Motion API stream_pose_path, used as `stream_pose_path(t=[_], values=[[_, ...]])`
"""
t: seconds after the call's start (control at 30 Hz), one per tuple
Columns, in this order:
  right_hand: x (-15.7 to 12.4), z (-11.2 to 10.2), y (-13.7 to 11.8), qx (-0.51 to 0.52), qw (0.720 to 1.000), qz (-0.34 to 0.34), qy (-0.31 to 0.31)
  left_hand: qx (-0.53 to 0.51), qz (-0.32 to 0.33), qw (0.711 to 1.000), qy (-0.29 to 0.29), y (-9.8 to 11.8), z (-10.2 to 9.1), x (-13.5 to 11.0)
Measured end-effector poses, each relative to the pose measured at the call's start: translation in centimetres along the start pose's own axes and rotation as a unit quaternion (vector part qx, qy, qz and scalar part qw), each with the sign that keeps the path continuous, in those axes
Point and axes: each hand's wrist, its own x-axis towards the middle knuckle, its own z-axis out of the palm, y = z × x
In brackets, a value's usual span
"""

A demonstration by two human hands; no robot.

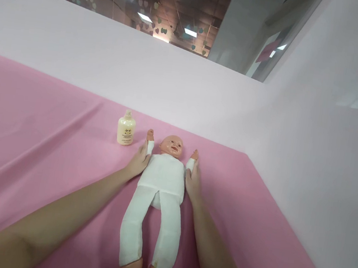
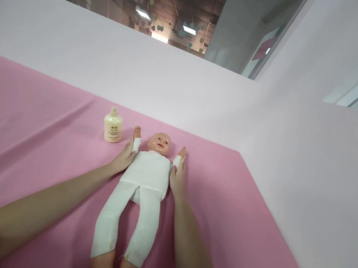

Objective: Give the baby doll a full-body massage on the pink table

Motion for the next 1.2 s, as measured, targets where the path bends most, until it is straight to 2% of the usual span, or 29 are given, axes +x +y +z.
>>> stream_pose_path(t=[0.17,0.37,0.5,0.63,0.77,0.93,1.1,1.2], values=[[0.0,-0.1,0.0,0.007,1.000,-0.009,0.017,0.061,-0.047,0.997,-0.024,0.5,-0.5,0.0],[0.1,-0.5,0.6,-0.010,0.999,0.049,0.023,0.112,-0.045,0.993,-0.014,0.7,-0.9,0.2],[0.1,-0.4,0.7,0.020,0.999,0.009,0.047,0.088,-0.053,0.995,-0.004,0.5,-1.1,0.2],[0.0,-0.1,0.4,0.048,0.997,0.005,0.062,0.015,-0.065,0.998,-0.004,1.4,-1.4,-0.1],[-0.2,-0.1,-0.1,0.051,0.995,-0.017,0.081,-0.038,-0.034,0.999,0.008,2.7,-1.8,-0.2],[-0.5,0.0,-0.9,0.054,0.993,-0.076,0.079,-0.053,0.010,0.998,0.018,3.6,-1.8,-0.5],[-0.8,-0.1,-1.8,0.038,0.988,-0.137,0.064,-0.056,0.057,0.996,-0.039,4.2,-1.8,-1.0],[-1.0,-0.3,-2.2,0.027,0.986,-0.153,0.063,-0.053,0.075,0.995,-0.043,4.5,-1.9,-1.1]])
